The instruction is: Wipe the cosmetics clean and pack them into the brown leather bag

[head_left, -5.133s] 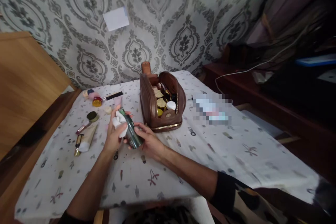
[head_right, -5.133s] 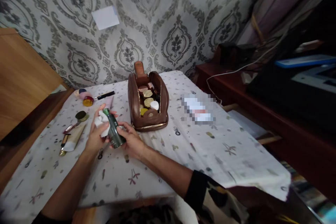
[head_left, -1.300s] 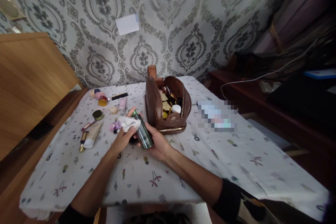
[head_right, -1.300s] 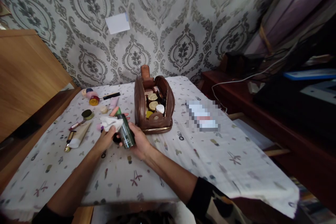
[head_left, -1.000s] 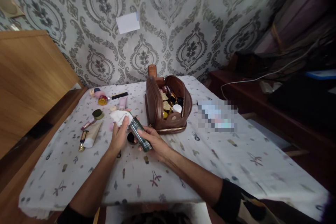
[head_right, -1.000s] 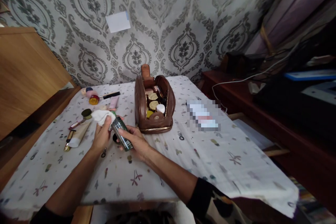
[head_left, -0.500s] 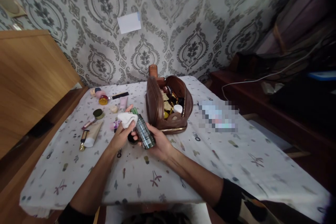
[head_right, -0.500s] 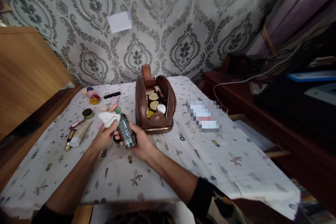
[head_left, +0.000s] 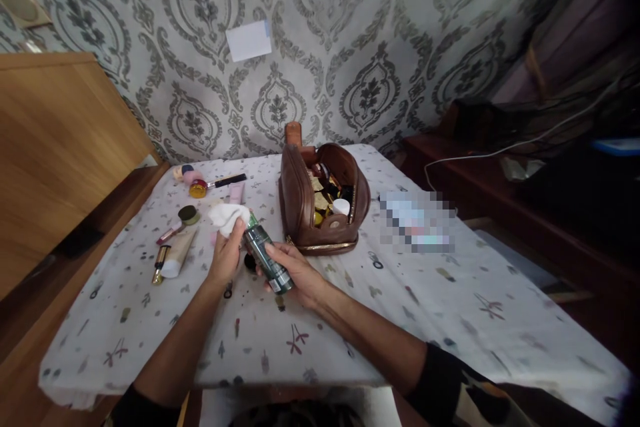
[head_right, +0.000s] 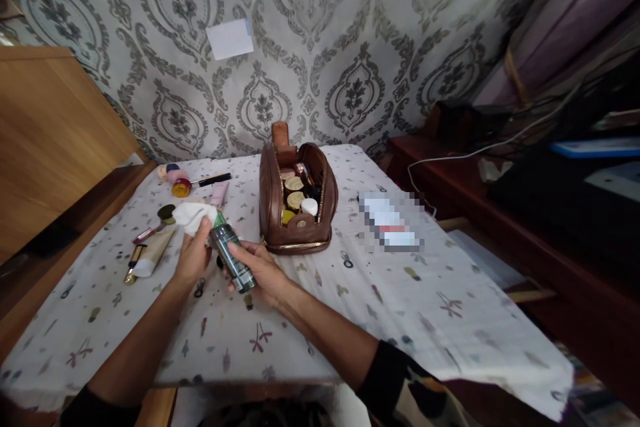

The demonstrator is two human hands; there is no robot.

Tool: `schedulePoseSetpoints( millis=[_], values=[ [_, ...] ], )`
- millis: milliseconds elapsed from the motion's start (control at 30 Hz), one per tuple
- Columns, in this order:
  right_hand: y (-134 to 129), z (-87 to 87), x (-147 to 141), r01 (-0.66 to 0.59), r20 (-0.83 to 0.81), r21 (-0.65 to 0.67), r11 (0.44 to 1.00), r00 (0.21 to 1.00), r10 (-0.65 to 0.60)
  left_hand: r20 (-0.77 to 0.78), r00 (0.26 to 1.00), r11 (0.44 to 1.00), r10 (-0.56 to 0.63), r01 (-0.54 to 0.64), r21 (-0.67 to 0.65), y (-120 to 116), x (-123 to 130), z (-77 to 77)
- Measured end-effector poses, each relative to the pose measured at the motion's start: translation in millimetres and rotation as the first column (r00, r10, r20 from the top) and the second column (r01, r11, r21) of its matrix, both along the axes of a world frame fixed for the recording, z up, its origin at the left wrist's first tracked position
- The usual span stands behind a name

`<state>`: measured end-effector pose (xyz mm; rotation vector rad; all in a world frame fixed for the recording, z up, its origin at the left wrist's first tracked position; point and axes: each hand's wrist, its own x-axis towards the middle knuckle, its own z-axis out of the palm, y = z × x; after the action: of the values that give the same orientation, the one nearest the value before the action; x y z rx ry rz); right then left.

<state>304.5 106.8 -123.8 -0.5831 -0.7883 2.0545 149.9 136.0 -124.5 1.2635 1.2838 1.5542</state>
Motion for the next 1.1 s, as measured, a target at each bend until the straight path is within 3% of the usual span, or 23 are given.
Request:
schedulePoseSetpoints(
  millis=[200, 300, 400, 533, 667, 867, 967, 1100],
  values=[
    [5, -1.2, 0, 0.053, -0.096, 0.027, 0.998, 0.994, -0.050, -0.065, 0.998, 0.999, 0.026, -0.023, 0.048, -3, 4, 9.1],
    [7, -2.2, 0, 0.056, -0.123, 0.036, 0.998, 0.991, -0.051, -0.078, 0.997, 0.997, -0.025, 0.031, 0.070, 0, 4, 5.2],
    [8, -2.1, 0, 0.072, -0.131, 0.018, 0.997, 0.989, -0.069, -0.222, 0.971, 0.988, -0.087, 0.112, 0.106, -1, 2, 0.5],
    [9, -2.3, 0, 0.095, -0.129, -0.024, 0.995, 0.987, -0.097, -0.470, 0.874, 0.967, -0.122, 0.211, 0.142, -2, 0, -2.9],
    [10, -3.8, -1, 0.143, -0.139, -0.103, 0.984, 0.978, -0.157, -0.692, 0.722, 0.953, -0.029, 0.228, 0.198, 0, -3, -5.4],
    [13, -1.7, -1, 0.182, -0.129, -0.205, 0.962, 0.969, -0.211, -0.824, 0.566, 0.949, 0.029, 0.243, 0.200, -6, -3, 0.0],
    [13, 0.1, 0, 0.179, -0.129, -0.214, 0.960, 0.969, -0.209, -0.816, 0.576, 0.947, 0.038, 0.241, 0.214, -11, -2, 3.6],
    [12, 0.4, 0, 0.158, -0.115, -0.204, 0.966, 0.976, -0.184, -0.732, 0.673, 0.962, 0.104, 0.119, 0.246, -13, 1, 1.5]
  ],
)
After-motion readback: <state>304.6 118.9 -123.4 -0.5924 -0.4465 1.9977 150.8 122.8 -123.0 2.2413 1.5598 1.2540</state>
